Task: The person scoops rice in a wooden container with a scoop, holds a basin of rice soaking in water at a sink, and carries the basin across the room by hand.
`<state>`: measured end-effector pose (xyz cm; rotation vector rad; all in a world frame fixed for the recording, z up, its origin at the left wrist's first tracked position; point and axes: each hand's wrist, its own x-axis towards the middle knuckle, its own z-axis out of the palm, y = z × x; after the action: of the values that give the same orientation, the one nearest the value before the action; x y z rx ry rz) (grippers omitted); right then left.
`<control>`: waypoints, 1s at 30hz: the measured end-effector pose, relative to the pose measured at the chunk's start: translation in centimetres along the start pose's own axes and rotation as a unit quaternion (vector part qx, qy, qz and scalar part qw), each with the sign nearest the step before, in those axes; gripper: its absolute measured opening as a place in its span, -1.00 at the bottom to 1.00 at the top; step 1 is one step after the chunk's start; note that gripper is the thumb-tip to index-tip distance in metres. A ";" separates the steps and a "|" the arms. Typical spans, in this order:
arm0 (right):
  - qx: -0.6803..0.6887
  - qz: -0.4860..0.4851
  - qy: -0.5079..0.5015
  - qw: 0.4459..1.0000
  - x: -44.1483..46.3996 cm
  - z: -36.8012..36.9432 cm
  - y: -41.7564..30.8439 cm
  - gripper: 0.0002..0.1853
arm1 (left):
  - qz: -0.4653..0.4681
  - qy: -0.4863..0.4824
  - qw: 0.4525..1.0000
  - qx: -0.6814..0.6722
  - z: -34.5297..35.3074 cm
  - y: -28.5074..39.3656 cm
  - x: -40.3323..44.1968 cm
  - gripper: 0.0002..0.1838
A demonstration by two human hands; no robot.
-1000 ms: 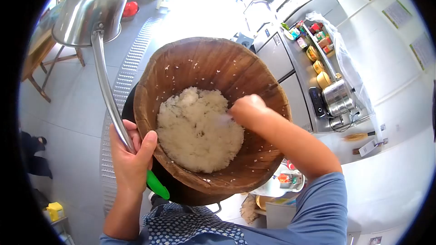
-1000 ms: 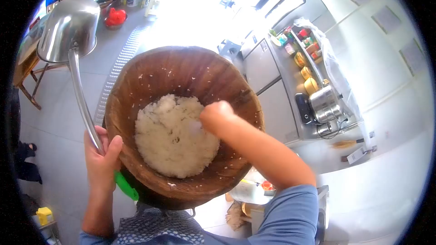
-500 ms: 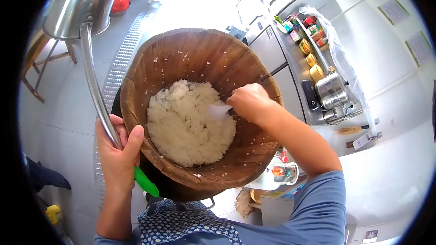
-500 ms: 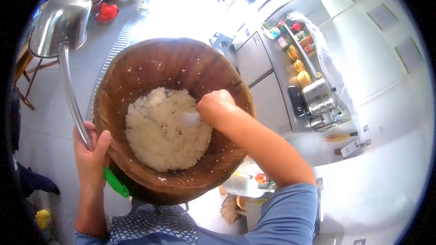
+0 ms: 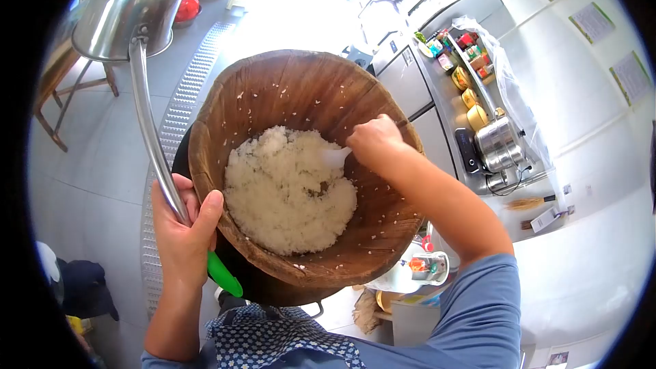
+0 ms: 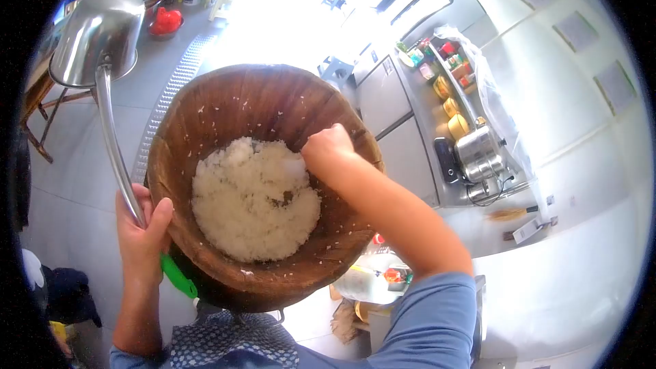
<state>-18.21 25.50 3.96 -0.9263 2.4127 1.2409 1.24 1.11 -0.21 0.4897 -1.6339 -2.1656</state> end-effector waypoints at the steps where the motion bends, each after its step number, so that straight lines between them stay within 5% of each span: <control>1: 0.013 0.002 -0.015 1.000 -0.6 -0.7 0.7 -0.85 | -0.006 0.001 1.000 -0.005 0.0 0.1 0.0 -0.62; 5: 0.045 0.030 -0.089 0.995 -3.0 -1.0 1.1 -0.84 | -0.029 -0.004 0.999 -0.026 0.0 0.2 0.0 -0.62; 9: 0.127 0.065 -0.042 0.989 0.6 0.3 -0.1 -0.81 | -0.013 0.001 1.000 -0.011 0.1 0.6 -0.1 -0.62; 11: 0.159 0.018 -0.067 0.985 2.4 -0.5 -2.4 -0.78 | -0.016 -0.002 1.000 0.002 0.1 0.7 -0.2 -0.62; 17: 0.215 0.024 0.090 0.972 1.6 -2.8 -1.2 -0.76 | -0.016 -0.010 1.000 -0.008 -0.1 0.2 -0.1 -0.60; 23: 0.155 -0.080 0.014 0.985 4.5 -3.8 -5.2 -0.71 | 0.016 -0.012 1.000 0.012 -0.4 -0.2 0.0 -0.59; 27: 0.256 0.006 0.025 0.966 3.4 -4.5 -2.9 -0.65 | -0.003 -0.017 1.000 -0.007 -0.3 0.5 -0.2 -0.59; 29: 0.314 -0.079 0.068 0.944 3.8 -2.9 -4.1 -0.76 | -0.008 0.001 0.999 0.035 -0.2 0.4 -0.2 -0.59; 30: 0.221 -0.098 0.012 0.970 4.8 -1.6 -5.1 -0.76 | -0.013 0.007 0.999 0.040 -0.3 0.1 -0.1 -0.59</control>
<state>-18.47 20.07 -0.71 -1.0070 2.3974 0.5879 1.49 0.92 -0.17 0.5500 -1.7218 -2.1171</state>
